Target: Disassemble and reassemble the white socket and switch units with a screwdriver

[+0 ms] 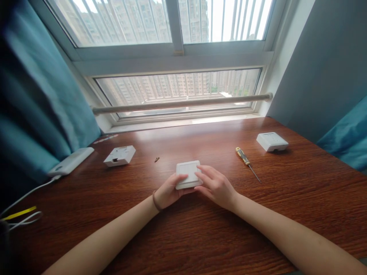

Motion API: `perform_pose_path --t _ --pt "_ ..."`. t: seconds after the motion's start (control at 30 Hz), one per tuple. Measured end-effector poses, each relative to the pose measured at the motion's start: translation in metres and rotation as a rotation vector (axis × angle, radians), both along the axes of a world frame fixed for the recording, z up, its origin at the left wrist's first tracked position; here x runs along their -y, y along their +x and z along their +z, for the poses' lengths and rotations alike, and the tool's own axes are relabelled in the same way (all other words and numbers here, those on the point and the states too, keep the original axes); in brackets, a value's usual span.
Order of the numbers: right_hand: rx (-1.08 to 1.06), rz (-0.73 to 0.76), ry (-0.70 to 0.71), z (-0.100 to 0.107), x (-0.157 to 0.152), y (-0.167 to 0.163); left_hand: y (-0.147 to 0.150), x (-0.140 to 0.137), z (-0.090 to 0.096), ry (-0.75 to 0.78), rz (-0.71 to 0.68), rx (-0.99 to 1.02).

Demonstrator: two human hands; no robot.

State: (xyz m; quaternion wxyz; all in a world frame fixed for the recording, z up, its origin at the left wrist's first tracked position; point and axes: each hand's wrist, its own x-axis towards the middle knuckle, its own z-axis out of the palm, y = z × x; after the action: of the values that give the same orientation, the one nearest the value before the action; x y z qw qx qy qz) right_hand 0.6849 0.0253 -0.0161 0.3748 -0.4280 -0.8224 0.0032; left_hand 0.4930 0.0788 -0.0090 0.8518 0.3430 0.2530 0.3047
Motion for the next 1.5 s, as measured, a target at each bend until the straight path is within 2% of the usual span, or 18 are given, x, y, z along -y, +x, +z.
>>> perform_pose_path --t 0.13,0.37,0.73,0.93,1.13,1.23,1.33,1.5 --pt "0.114 0.047 0.081 -0.004 0.0 -0.003 0.0 -0.001 -0.003 -0.009 -0.034 0.029" --pt "0.098 0.044 0.101 -0.004 0.001 -0.004 -0.001 0.003 0.001 -0.038 -0.014 0.047" --pt "0.144 0.021 0.185 -0.004 0.005 -0.005 -0.001 0.004 -0.001 -0.05 -0.072 0.103" --pt "0.136 0.015 0.149 -0.006 0.006 -0.004 -0.001 0.006 -0.004 -0.027 -0.069 0.15" --pt "0.011 0.017 0.116 0.0 0.008 -0.006 -0.001 0.006 -0.005 -0.014 -0.075 0.166" --pt "-0.041 -0.058 0.129 0.007 -0.002 0.006 0.0 0.006 -0.002 -0.023 -0.078 0.159" --pt "0.011 -0.189 0.144 0.01 -0.023 0.035 -0.001 0.006 0.002 -0.053 -0.035 0.127" --pt "0.234 -0.306 -0.02 0.0 -0.052 0.086 -0.002 0.006 0.005 -0.073 -0.036 0.108"
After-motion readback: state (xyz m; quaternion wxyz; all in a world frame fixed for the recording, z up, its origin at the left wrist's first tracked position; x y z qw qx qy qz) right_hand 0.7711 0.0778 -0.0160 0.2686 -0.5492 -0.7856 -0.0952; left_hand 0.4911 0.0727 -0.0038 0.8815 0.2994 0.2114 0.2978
